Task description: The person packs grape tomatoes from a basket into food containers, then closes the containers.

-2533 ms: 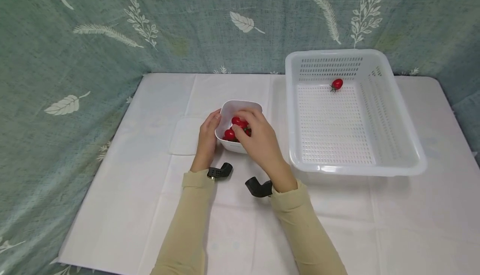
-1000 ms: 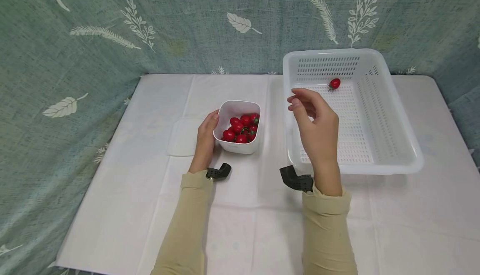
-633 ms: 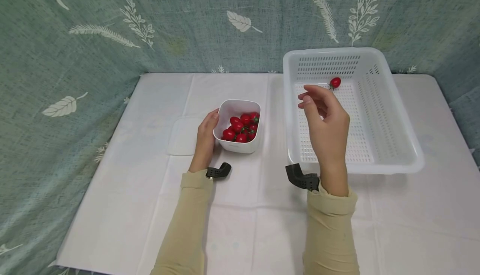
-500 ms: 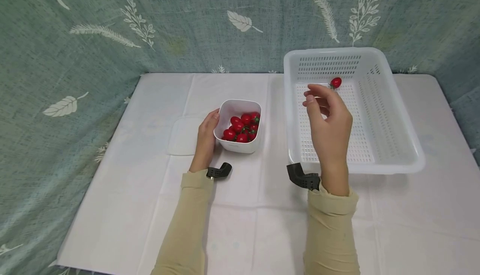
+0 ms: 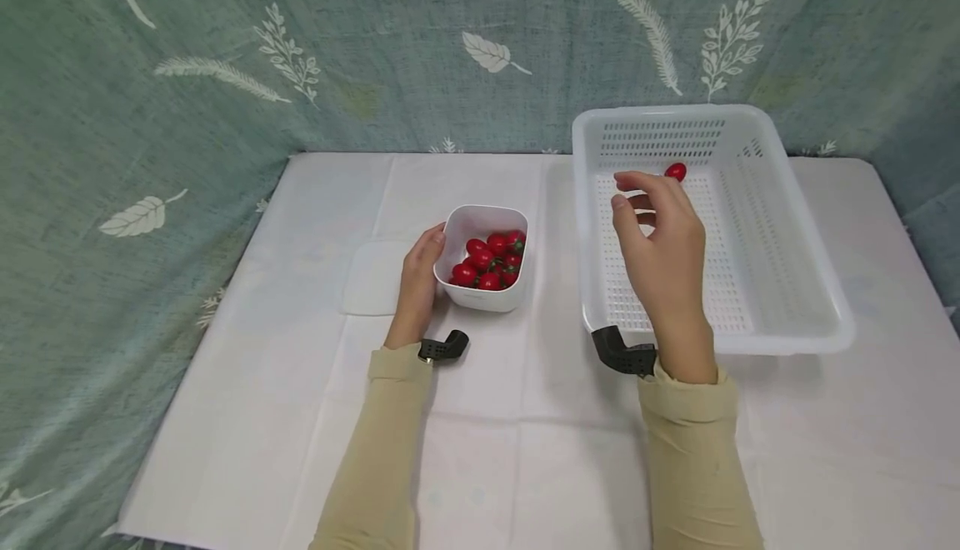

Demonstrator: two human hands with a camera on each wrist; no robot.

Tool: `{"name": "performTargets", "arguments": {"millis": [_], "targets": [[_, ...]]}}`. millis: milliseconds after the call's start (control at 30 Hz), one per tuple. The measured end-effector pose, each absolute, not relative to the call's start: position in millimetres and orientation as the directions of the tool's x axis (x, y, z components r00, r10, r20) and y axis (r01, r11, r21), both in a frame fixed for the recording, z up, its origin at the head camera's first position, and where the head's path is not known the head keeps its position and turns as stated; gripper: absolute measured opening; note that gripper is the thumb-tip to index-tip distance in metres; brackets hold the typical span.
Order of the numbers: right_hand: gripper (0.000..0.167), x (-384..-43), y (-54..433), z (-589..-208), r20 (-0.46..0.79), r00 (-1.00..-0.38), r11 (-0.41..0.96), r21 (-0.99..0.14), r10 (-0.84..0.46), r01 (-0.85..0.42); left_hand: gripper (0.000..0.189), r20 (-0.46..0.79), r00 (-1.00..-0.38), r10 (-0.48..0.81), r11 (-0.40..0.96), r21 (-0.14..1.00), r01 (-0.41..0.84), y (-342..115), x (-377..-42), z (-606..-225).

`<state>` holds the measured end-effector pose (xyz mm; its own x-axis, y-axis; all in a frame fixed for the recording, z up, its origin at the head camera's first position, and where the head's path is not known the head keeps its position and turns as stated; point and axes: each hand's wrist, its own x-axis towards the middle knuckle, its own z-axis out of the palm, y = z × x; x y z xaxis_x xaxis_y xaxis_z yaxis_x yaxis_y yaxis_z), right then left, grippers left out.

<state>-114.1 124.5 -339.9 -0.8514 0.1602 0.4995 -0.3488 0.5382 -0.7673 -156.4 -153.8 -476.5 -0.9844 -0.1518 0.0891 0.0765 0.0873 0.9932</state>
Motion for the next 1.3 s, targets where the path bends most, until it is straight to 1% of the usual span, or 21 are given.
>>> {"name": "performTargets", "arguments": {"millis": [133, 267, 633, 867, 1000, 1300], "targets": [[0.026, -121, 132, -344, 0.500, -0.861, 0.624, -0.704, 0.094, -0.340, 0.041, 0.088, -0.985, -0.151, 0.090, 0.993, 0.075, -154, -157, -477], [0.027, -127, 136, -339, 0.494, -0.869, 0.665, -0.660, 0.032, -0.350, 0.044, 0.100, -0.981, -0.163, 0.094, 0.992, 0.086, -154, -159, -476], [0.030, -141, 151, -335, 0.412, -0.906, 0.710, -0.610, -0.096, -0.353, 0.042, 0.088, -0.983, -0.158, 0.085, 0.994, 0.076, -156, -158, -472], [0.030, -150, 160, -338, 0.361, -0.921, 0.738, -0.579, -0.148, -0.346, 0.039, 0.085, -0.985, -0.151, 0.093, 0.993, 0.072, -152, -146, -453], [0.030, -154, 164, -340, 0.328, -0.929, 0.750, -0.569, -0.169, -0.338, 0.039, 0.095, -0.984, -0.153, 0.116, 0.990, 0.078, -150, -143, -449], [0.032, -165, 175, -343, 0.280, -0.938, 0.778, -0.535, -0.204, -0.329, 0.039, 0.098, -0.984, -0.149, 0.099, 0.992, 0.084, -156, -155, -473]]}}
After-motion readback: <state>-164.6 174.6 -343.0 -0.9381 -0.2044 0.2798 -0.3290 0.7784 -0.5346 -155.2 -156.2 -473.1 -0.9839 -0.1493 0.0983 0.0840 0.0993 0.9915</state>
